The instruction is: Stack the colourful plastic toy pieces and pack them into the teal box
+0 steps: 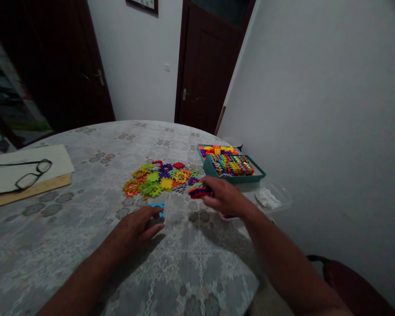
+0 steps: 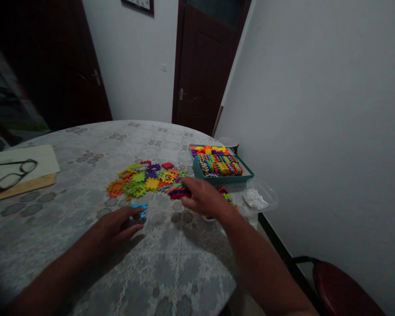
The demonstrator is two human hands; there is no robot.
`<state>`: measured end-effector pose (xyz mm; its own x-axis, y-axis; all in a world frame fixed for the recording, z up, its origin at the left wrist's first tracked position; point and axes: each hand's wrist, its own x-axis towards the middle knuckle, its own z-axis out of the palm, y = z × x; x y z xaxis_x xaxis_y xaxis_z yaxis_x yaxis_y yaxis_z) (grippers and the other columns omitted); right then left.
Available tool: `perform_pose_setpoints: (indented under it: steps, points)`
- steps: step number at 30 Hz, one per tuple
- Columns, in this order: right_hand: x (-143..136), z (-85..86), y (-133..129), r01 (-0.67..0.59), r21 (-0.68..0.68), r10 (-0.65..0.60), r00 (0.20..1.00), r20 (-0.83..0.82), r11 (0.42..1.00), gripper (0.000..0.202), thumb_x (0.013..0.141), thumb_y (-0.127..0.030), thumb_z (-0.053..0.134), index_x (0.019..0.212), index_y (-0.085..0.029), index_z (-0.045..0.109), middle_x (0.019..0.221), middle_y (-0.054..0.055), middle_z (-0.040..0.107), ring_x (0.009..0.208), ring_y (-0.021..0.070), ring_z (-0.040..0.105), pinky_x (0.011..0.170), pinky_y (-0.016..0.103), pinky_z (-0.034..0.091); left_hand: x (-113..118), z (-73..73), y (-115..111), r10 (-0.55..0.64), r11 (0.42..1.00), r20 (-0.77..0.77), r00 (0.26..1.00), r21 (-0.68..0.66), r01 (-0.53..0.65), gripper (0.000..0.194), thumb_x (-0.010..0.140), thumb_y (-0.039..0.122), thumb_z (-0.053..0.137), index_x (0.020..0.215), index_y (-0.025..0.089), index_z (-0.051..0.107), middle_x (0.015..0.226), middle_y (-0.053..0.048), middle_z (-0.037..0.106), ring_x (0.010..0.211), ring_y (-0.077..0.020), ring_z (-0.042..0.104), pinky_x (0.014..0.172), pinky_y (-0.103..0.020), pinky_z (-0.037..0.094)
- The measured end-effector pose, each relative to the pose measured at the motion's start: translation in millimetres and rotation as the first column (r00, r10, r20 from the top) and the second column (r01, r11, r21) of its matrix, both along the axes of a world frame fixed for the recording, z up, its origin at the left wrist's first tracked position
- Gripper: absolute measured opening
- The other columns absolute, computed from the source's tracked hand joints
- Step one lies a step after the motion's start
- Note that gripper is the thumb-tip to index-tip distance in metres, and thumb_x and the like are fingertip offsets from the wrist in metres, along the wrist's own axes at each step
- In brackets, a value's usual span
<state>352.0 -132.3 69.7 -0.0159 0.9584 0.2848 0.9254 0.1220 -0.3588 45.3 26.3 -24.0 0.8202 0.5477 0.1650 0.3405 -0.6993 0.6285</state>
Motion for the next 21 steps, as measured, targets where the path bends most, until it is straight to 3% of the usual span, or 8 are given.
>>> perform_pose_setpoints:
  steps: [3, 5, 9, 15, 21]
  points:
    - [70.3, 29.4, -16.7, 0.196, 0.018, -0.197, 0.975, 0.105, 0.98, 0.023, 0.097, -0.019, 0.072, 0.119, -0.024, 0.072, 0.108, 0.005, 0.078, 0.091, 0.0215, 0.068, 0.083, 0.033, 0.049, 0.1, -0.6, 0.4, 0.017, 0.999, 0.004, 1.0, 0.03, -0.017, 0.041, 0.102, 0.052, 0.064, 0.131, 0.027, 0.078, 0.111, -0.011, 0.083, 0.1, -0.0304, 0.079, 0.096, -0.044, 0.061]
    - [112.5, 39.8, -24.7, 0.322, 0.014, -0.319, 0.932, 0.171, 0.947, 0.027, 0.096, -0.019, 0.076, 0.122, -0.022, 0.074, 0.108, 0.007, 0.08, 0.088, 0.0216, 0.069, 0.083, 0.033, 0.05, 0.0, -0.8, 0.4, 0.015, 0.999, -0.01, 1.0, 0.039, -0.015, 0.04, 0.103, 0.052, 0.062, 0.13, 0.027, 0.078, 0.11, -0.01, 0.083, 0.099, -0.0299, 0.079, 0.097, -0.044, 0.061]
    - [167.6, 36.8, -31.3, 0.402, -0.094, -0.357, 0.881, 0.309, 0.911, 0.03, 0.097, -0.013, 0.074, 0.127, -0.018, 0.075, 0.119, 0.013, 0.082, 0.098, 0.024, 0.073, 0.088, 0.033, 0.052, -0.4, -5.8, 2.4, 0.009, 0.999, -0.021, 1.0, 0.044, -0.008, 0.039, 0.105, 0.052, 0.06, 0.129, 0.028, 0.078, 0.111, -0.01, 0.084, 0.098, -0.029, 0.079, 0.097, -0.042, 0.061]
    - [188.9, 17.6, -20.7, 0.411, -0.209, -0.306, 0.864, 0.4, 0.887, 0.04, 0.098, -0.017, 0.074, 0.138, -0.017, 0.075, 0.142, 0.018, 0.077, 0.122, 0.0306, 0.074, 0.102, 0.034, 0.056, -1.8, -17.1, 8.6, -0.001, 0.998, -0.012, 1.0, 0.07, 0.002, 0.04, 0.106, 0.052, 0.059, 0.129, 0.027, 0.078, 0.111, -0.01, 0.084, 0.096, -0.029, 0.079, 0.092, -0.042, 0.061]
    - [193.9, 18.6, -8.3, 0.471, -0.322, -0.33, 0.852, 0.407, 0.821, 0.048, 0.099, -0.021, 0.071, 0.148, -0.018, 0.073, 0.147, 0.018, 0.076, 0.126, 0.0324, 0.074, 0.106, 0.036, 0.055, -3.0, -24.1, 11.5, -0.012, 0.996, -0.003, 1.0, 0.09, 0.013, 0.037, 0.107, 0.051, 0.06, 0.13, 0.028, 0.078, 0.112, -0.008, 0.084, 0.098, -0.0288, 0.079, 0.094, -0.042, 0.061]
